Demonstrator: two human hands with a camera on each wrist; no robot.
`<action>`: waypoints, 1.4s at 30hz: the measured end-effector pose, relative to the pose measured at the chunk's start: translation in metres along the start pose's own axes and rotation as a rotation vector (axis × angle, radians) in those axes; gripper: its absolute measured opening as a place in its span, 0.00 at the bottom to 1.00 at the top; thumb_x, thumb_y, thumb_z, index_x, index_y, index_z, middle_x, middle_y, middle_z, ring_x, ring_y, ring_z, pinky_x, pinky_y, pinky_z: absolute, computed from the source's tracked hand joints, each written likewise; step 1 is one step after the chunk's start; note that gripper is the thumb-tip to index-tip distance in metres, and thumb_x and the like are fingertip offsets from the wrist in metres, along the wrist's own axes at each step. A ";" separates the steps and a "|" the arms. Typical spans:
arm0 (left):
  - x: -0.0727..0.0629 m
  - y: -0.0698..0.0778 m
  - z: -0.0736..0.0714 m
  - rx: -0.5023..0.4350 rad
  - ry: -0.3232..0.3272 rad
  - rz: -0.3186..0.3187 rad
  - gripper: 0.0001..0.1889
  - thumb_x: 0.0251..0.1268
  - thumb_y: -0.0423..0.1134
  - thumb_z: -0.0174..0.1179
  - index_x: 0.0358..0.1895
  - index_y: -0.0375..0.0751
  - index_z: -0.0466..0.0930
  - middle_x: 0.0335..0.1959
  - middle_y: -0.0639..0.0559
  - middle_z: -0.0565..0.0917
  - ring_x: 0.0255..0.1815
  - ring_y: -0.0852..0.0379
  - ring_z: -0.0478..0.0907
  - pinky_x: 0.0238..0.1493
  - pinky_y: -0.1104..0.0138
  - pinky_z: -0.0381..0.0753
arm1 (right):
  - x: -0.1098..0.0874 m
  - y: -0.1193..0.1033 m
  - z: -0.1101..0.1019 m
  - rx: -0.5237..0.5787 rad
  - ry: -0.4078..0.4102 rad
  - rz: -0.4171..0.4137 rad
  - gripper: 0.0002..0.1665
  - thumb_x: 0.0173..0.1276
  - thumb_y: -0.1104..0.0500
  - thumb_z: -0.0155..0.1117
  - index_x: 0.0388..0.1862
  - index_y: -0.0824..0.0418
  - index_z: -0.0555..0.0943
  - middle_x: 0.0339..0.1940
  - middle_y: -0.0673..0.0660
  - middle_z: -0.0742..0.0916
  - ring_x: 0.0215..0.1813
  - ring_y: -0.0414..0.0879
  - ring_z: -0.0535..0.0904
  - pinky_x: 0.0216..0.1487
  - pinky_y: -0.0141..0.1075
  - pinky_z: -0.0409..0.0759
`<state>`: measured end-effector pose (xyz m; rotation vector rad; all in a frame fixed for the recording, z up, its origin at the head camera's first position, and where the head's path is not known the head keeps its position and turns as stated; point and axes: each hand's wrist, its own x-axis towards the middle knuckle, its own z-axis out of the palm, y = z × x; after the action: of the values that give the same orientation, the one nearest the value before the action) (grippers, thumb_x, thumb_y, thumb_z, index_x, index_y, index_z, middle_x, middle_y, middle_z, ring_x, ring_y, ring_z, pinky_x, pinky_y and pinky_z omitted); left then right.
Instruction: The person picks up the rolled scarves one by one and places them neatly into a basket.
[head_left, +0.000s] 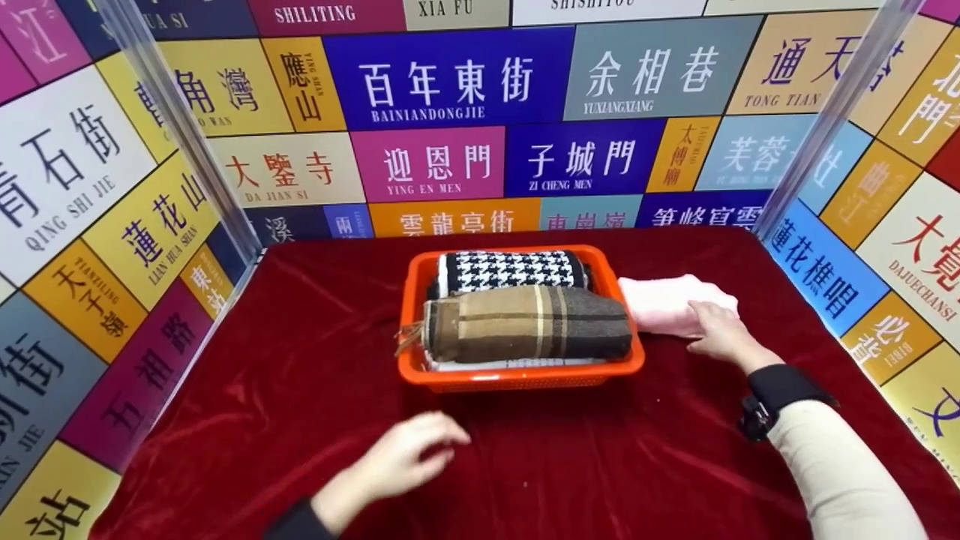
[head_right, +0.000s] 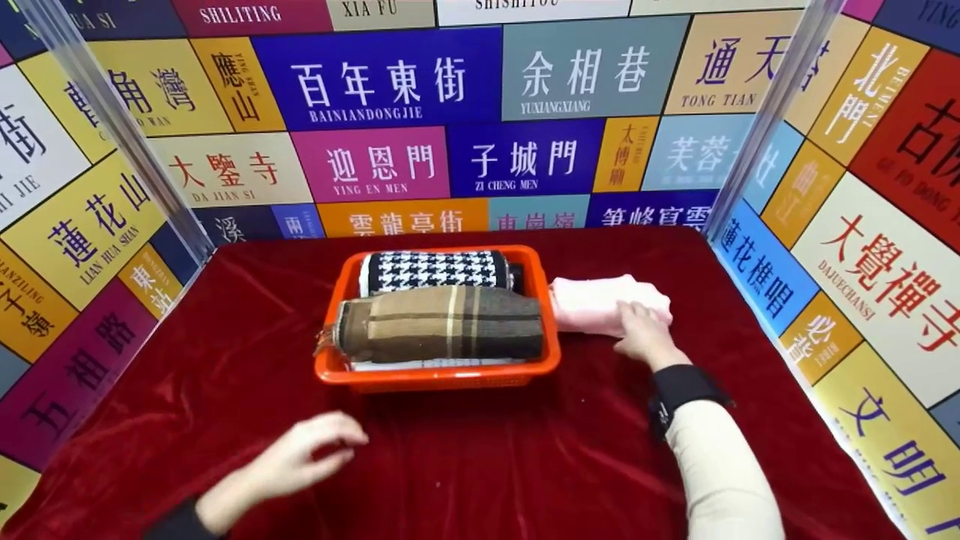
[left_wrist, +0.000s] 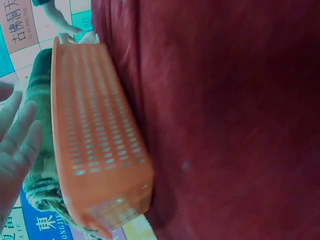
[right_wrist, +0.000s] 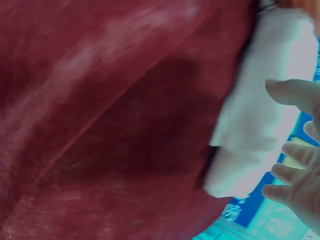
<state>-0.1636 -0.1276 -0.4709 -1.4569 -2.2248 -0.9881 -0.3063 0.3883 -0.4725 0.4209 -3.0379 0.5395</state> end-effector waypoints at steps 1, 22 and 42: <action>-0.004 0.002 0.002 -0.003 -0.011 -0.012 0.16 0.50 0.25 0.59 0.43 0.41 0.79 0.40 0.54 0.81 0.42 0.60 0.77 0.47 0.74 0.74 | 0.004 0.002 0.002 -0.021 0.005 0.014 0.45 0.47 0.64 0.67 0.62 0.79 0.58 0.58 0.81 0.65 0.59 0.75 0.57 0.58 0.64 0.54; -0.033 0.009 0.012 0.036 -0.061 -0.101 0.13 0.50 0.25 0.59 0.39 0.42 0.80 0.32 0.55 0.82 0.35 0.65 0.78 0.41 0.80 0.73 | 0.057 -0.001 0.041 -0.205 0.041 0.088 0.38 0.44 0.64 0.65 0.57 0.74 0.66 0.52 0.77 0.68 0.56 0.74 0.60 0.53 0.72 0.49; -0.026 0.005 0.011 -0.062 0.010 -0.134 0.11 0.53 0.24 0.57 0.37 0.41 0.80 0.30 0.55 0.82 0.32 0.67 0.77 0.37 0.81 0.73 | 0.046 -0.012 0.014 -0.258 0.392 -0.004 0.24 0.38 0.69 0.65 0.38 0.71 0.70 0.30 0.75 0.75 0.33 0.73 0.72 0.30 0.62 0.67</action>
<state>-0.1468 -0.1359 -0.4922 -1.3386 -2.3296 -1.1127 -0.3472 0.3611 -0.4780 0.2707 -2.6768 0.1929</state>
